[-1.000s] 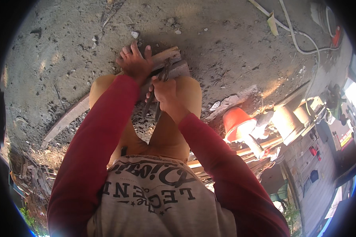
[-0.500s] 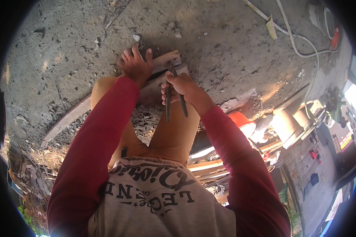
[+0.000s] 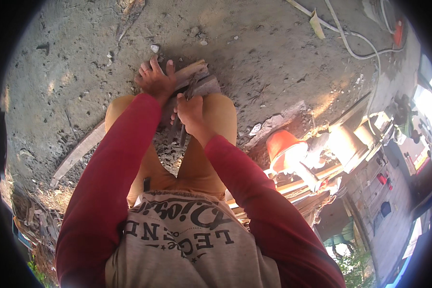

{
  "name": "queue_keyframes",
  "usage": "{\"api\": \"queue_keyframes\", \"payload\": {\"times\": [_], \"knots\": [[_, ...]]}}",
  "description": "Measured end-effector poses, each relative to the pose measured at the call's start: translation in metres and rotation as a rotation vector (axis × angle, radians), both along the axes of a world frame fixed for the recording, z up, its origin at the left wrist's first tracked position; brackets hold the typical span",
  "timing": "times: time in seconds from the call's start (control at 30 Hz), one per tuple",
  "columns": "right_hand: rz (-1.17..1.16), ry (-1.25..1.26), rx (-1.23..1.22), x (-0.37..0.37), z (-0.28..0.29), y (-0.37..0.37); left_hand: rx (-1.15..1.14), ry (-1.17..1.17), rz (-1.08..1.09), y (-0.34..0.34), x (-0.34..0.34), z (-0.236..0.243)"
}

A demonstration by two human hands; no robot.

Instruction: The person kneels on the ground and uses a hammer to split a long piece of wood into smaller sections. They then use pliers to pull out nails from the split wood pieces.

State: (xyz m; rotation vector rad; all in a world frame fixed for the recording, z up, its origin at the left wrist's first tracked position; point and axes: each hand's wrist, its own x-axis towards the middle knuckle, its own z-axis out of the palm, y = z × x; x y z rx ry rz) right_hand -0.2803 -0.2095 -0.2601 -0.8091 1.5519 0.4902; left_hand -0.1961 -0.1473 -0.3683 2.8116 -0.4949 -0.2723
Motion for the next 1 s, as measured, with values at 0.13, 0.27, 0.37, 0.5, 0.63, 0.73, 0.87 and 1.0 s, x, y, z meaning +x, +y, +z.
{"api": "queue_keyframes", "payload": {"times": [0.13, 0.27, 0.37, 0.5, 0.63, 0.73, 0.87, 1.0], "knots": [[-0.031, -0.061, 0.301, -0.019, 0.007, -0.054, 0.003, -0.011, -0.011, 0.001, 0.004, -0.001], [0.048, -0.048, 0.366, 0.002, 0.018, -0.081, 0.035, 0.011, -0.013, -0.001, 0.004, 0.003], [0.028, -0.025, 0.315, 0.0, 0.009, -0.07, 0.038, 0.031, -0.008, 0.0, 0.003, 0.005], [-0.048, -0.006, 0.153, 0.003, 0.002, -0.035, 0.032, 0.033, -0.005, 0.002, 0.001, -0.003], [-0.097, -0.013, 0.026, 0.006, 0.002, -0.009, 0.013, 0.03, 0.003, 0.001, 0.0, -0.005], [-0.125, 0.006, -0.05, 0.007, -0.005, 0.004, 0.06, -0.003, 0.007, 0.0, 0.003, -0.004], [-0.076, -0.012, 0.053, 0.003, -0.001, -0.013, 0.06, 0.079, 0.015, -0.002, 0.006, 0.001], [0.081, -0.058, 0.31, -0.002, 0.015, -0.072, 0.054, 0.039, -0.004, 0.002, 0.003, 0.0]]}}
